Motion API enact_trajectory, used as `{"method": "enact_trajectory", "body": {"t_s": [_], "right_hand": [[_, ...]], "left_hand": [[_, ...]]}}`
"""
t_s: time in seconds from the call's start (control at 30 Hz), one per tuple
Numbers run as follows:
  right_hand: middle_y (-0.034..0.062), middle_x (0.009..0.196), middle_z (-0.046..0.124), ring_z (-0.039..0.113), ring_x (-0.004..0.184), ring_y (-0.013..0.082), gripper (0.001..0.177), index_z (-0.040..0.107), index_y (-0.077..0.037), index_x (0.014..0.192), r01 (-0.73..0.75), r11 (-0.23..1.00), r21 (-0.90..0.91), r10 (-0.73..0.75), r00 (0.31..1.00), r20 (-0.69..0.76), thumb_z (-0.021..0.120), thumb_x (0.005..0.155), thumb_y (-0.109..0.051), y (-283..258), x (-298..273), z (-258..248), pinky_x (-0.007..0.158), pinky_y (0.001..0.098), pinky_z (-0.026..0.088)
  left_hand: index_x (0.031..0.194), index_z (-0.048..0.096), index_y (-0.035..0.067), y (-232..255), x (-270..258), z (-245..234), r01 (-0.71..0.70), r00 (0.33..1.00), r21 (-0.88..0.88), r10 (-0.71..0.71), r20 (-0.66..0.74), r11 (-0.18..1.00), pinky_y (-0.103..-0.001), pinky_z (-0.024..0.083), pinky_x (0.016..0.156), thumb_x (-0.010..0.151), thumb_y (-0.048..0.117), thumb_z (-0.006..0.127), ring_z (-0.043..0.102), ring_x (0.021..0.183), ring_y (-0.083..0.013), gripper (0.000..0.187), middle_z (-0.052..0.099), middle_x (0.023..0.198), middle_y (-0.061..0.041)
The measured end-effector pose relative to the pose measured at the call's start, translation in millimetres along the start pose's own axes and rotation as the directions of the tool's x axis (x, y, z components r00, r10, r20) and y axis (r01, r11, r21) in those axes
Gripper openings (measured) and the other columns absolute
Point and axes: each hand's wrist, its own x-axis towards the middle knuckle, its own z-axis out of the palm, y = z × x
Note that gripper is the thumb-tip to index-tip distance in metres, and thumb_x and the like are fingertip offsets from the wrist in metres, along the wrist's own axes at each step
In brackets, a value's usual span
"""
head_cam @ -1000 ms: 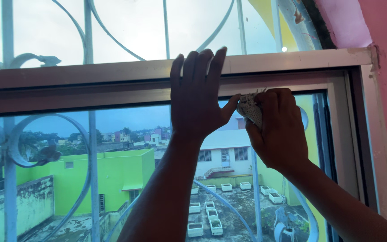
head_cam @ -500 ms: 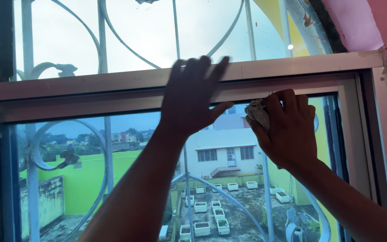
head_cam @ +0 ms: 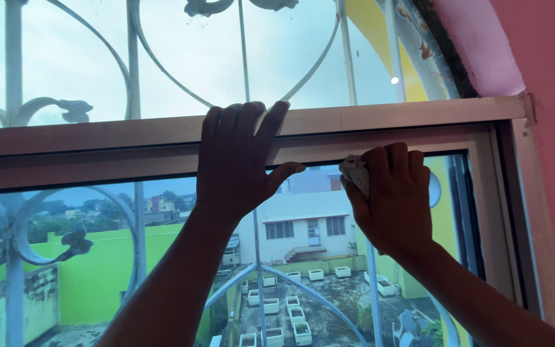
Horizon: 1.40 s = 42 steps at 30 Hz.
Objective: The person cleans the metal frame of a window using a textured cloth. They wipe the bottom horizontal track, the vertical side frame, and the top horizontal frame, moving the cloth back and forth to remove dust and dirt from the crevices.
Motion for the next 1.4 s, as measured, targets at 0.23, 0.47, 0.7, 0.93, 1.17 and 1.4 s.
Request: {"method": "enact_trajectory", "body": {"t_s": [0.23, 0.47, 0.7, 0.93, 1.17, 1.4], "right_hand": [[0.017, 0.107, 0.048, 0.046, 0.091, 0.0326, 0.04, 0.054, -0.006, 0.113, -0.018, 1.0, 0.02, 0.017, 0.999, 0.027, 0.071, 0.091, -0.034, -4, 0, 1, 0.075, 0.048, 0.038], [0.0198, 0.111, 0.046, 0.048, 0.098, 0.0347, 0.045, 0.051, -0.003, 0.119, 0.019, 0.998, 0.062, -0.017, 0.999, -0.034, 0.071, 0.091, -0.031, -15, 2, 2, 0.08, 0.0493, 0.041], [0.0189, 0.106, 0.047, 0.047, 0.09, 0.0339, 0.042, 0.054, -0.004, 0.114, 0.024, 0.996, 0.082, -0.026, 1.0, 0.017, 0.072, 0.09, -0.033, -34, 6, 1, 0.076, 0.0492, 0.04], [0.0192, 0.107, 0.047, 0.048, 0.091, 0.0337, 0.042, 0.053, -0.003, 0.115, 0.036, 0.997, 0.066, -0.035, 0.999, -0.016, 0.072, 0.091, -0.032, -31, 2, 5, 0.076, 0.0488, 0.041], [0.019, 0.11, 0.047, 0.049, 0.097, 0.0337, 0.042, 0.053, -0.004, 0.115, 0.002, 0.995, 0.099, -0.002, 1.0, 0.008, 0.072, 0.092, -0.033, -33, 0, 3, 0.079, 0.0491, 0.041], [0.0176, 0.115, 0.051, 0.047, 0.103, 0.0348, 0.048, 0.06, -0.007, 0.119, 0.023, 0.999, 0.046, -0.024, 1.0, 0.016, 0.072, 0.078, -0.03, -32, -2, -5, 0.08, 0.0511, 0.04]], "left_hand": [[0.138, 0.057, 0.01, 11, 8, -9, 0.113, 0.993, -0.104, -0.111, 0.03, 0.988, -0.055, 0.037, 0.108, 0.064, 0.056, 0.092, 0.054, 0.113, -0.0321, 0.094, 0.058, 0.119, -0.013], [0.134, 0.058, 0.011, 16, 10, -10, 0.168, 0.985, -0.128, -0.17, -0.003, 0.977, -0.055, 0.037, 0.11, 0.059, 0.052, 0.093, 0.055, 0.114, -0.0321, 0.093, 0.058, 0.118, -0.012], [0.133, 0.059, 0.009, 19, 9, -11, 0.176, 0.983, -0.15, -0.183, -0.033, 0.973, -0.054, 0.037, 0.112, 0.06, 0.047, 0.095, 0.055, 0.116, -0.0317, 0.09, 0.058, 0.119, -0.012], [0.129, 0.06, 0.009, 23, 10, -11, 0.233, 0.972, -0.117, -0.236, -0.008, 0.965, -0.055, 0.036, 0.112, 0.056, 0.046, 0.096, 0.056, 0.114, -0.0321, 0.089, 0.059, 0.117, -0.012], [0.127, 0.059, 0.01, 25, 13, -11, 0.28, 0.96, -0.076, -0.277, 0.049, 0.957, -0.053, 0.037, 0.112, 0.059, 0.043, 0.097, 0.056, 0.111, -0.0308, 0.084, 0.057, 0.113, -0.011], [0.134, 0.055, 0.003, 27, 11, -11, 0.269, 0.963, -0.058, -0.268, 0.032, 0.961, -0.057, 0.036, 0.114, 0.062, 0.046, 0.096, 0.054, 0.111, -0.0337, 0.093, 0.054, 0.115, -0.014]]}}
